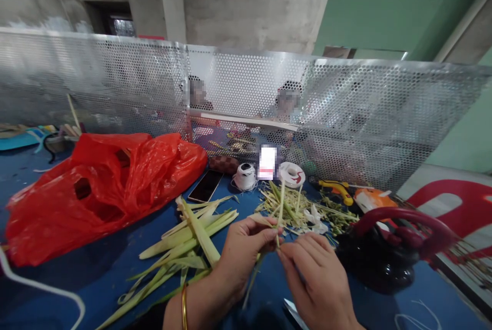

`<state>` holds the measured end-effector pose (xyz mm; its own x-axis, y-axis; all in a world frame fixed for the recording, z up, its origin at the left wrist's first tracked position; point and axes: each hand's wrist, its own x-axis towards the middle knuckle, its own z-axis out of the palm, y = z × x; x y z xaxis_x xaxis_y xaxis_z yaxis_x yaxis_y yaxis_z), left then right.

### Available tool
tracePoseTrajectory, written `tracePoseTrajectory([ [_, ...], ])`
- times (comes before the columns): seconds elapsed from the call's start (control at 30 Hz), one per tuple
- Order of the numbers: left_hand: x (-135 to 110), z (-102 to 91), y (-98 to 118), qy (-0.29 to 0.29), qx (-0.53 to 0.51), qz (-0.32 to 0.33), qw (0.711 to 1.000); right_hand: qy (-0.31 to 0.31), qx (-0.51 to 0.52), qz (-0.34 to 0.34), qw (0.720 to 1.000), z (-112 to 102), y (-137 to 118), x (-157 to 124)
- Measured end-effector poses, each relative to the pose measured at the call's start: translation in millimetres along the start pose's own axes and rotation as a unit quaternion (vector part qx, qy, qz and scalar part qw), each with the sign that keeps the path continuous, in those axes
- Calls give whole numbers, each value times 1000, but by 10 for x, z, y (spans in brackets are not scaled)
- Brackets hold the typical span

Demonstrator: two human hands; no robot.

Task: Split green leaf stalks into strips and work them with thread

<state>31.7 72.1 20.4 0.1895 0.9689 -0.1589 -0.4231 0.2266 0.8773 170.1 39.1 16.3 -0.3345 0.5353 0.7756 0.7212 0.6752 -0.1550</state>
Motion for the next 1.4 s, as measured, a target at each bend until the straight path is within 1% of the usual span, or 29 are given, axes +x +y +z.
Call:
tracePoseTrajectory([
  [0.17,-17,14,-86,10,-41,-16,999,4,-61,-53,997,137,-40,-57],
  [0.23,-9,4,-96,3,-45,-29,999,7,-83,-68,994,151,-38,-74],
  [0.3,3,-9,-85,-9,-42,-34,999,-5,-69,-74,995,123,-22,-89],
  [0.37,18,-20,-59,-20,-35,-25,999,-22,5,-49,999,71,25,-107],
  [0.4,25,-23,-46,-25,-33,-18,999,-22,60,-11,998,47,61,-116],
  [0.43,32,-25,-34,-32,-30,-9,999,-13,119,52,992,30,105,-122],
  [0.47,38,-25,-26,-41,-28,0,999,10,174,138,975,23,152,-123],
  [0.5,42,-25,-21,-52,-25,6,998,36,224,235,945,28,199,-118],
  [0.53,44,-25,-20,-63,-22,11,998,54,270,325,905,43,241,-107],
  [0.57,45,-25,-24,-75,-15,16,997,66,316,398,859,65,271,-90],
  [0.6,45,-27,-30,-87,-5,20,996,66,368,450,811,91,287,-70],
  [0.67,42,-34,-46,-112,18,26,993,35,482,506,714,135,272,-27],
  [0.7,40,-38,-54,-124,27,29,992,19,532,514,673,149,246,-9],
  [0.73,37,-42,-60,-134,33,29,990,9,569,513,643,154,215,7],
  [0.77,33,-45,-63,-143,35,27,989,8,591,506,628,152,183,19],
  [0.8,27,-46,-63,-153,33,21,987,13,599,496,628,145,157,26],
  [0.83,19,-44,-60,-164,27,11,986,19,596,486,639,136,139,29],
  [0.93,-14,-25,-43,-167,-2,-35,985,18,548,464,696,121,133,6],
  [1.0,-35,-7,-35,-147,-13,-59,987,20,520,459,721,133,143,-25],
  [1.03,-42,1,-34,-139,-15,-64,988,24,514,461,723,144,144,-40],
  [1.07,-45,5,-35,-137,-15,-65,988,30,516,468,717,157,139,-52],
  [1.13,-38,3,-43,-152,-13,-61,986,41,538,488,687,179,120,-62],
  [1.2,-22,-9,-55,-173,-5,-54,983,39,563,504,654,188,101,-52],
  [1.23,-15,-16,-59,-180,-2,-50,982,31,571,509,644,185,98,-42],
  [1.27,-11,-20,-61,-183,0,-49,982,24,573,510,641,179,100,-29],
  [1.3,-10,-22,-61,-182,0,-52,982,18,568,507,648,169,108,-16],
  [1.33,-13,-21,-58,-178,-4,-60,982,14,556,499,665,158,121,-4],
  [1.37,-18,-17,-55,-171,-8,-72,983,13,537,487,689,147,136,7],
  [1.4,-25,-12,-51,-161,-12,-85,983,13,512,471,718,136,151,16],
])
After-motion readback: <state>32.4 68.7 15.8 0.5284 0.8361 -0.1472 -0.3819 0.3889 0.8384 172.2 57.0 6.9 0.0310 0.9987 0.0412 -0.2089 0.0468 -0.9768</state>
